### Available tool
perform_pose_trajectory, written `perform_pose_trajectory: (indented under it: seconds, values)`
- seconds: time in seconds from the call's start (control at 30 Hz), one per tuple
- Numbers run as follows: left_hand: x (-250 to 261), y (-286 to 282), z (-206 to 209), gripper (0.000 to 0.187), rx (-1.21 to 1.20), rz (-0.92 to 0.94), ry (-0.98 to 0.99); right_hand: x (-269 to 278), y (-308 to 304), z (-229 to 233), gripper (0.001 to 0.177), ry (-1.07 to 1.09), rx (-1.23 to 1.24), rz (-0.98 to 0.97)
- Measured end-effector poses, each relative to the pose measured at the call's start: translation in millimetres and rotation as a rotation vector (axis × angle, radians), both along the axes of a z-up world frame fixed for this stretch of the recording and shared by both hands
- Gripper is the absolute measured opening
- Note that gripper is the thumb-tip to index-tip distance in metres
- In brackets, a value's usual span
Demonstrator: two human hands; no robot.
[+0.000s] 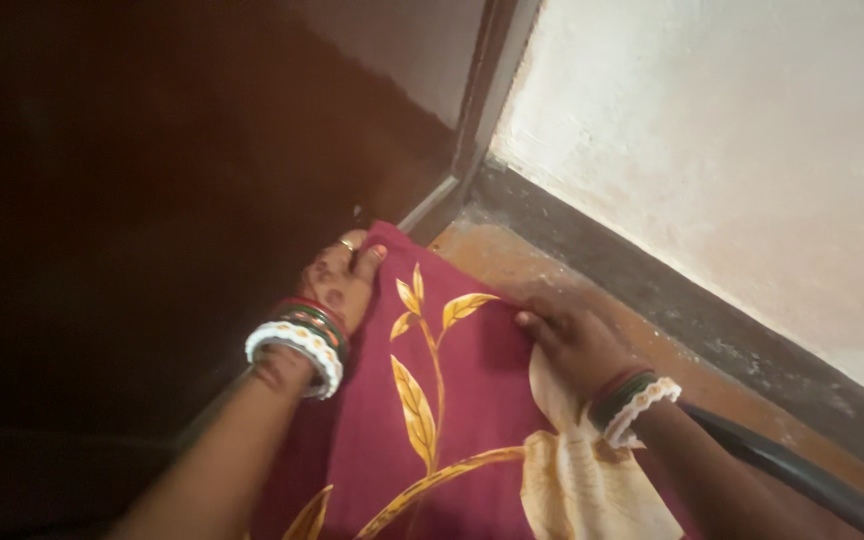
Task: The person spreads a patterned bedspread across the surface of a bed, smoothing the fabric and tucking the edges against the wall and bed frame by hand.
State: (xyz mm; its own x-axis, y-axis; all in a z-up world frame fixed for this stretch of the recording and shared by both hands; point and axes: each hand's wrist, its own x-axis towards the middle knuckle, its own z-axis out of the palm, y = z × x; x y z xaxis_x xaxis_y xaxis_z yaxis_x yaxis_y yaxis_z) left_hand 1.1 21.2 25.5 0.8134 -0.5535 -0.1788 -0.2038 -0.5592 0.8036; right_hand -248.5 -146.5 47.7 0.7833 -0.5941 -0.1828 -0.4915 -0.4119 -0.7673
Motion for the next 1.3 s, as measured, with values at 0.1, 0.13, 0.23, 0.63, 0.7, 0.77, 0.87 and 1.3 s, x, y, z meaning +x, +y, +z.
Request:
perform_pose_trajectory:
  seconds: [0.1,0.13,0.23,0.63,0.7,0.77,0.87,1.3]
  values:
    - [-6,-4,-5,0.048,-0.053,-0.087,-0.189,7,-3,-1,0.029,0.042,-0.287,0.036]
    - [-6,-7,-6,0.048,-0.061,-0.082,-0.202,9,-7,-4,0.027,0.037,-0.388,0.068]
    - [-13,-8,-15,0.049,0.19,-0.035,-0.063,7,-14,-14,0.029,0.019,-0.46,0.055]
    - [28,30,-40,0.049,0.067,-0.016,0.037,17,-43,-45,0.036,-0.057,-0.386,-0.051]
    - [37,26,-45,0.062,0.312,-0.248,0.154,23,-37,-33,0.038,-0.052,-0.389,-0.007]
    - [32,21,-52,0.061,0.32,-0.289,0.115,34,-21,-15,0.039,-0.044,-0.389,0.035]
    - [22,1,-49,0.057,0.205,-0.293,0.101,56,3,-9,0.044,0.201,-0.355,0.127]
    - [-44,42,10,0.049,0.407,-0.37,-0.675,57,43,-25,0.048,0.027,-0.679,0.037]
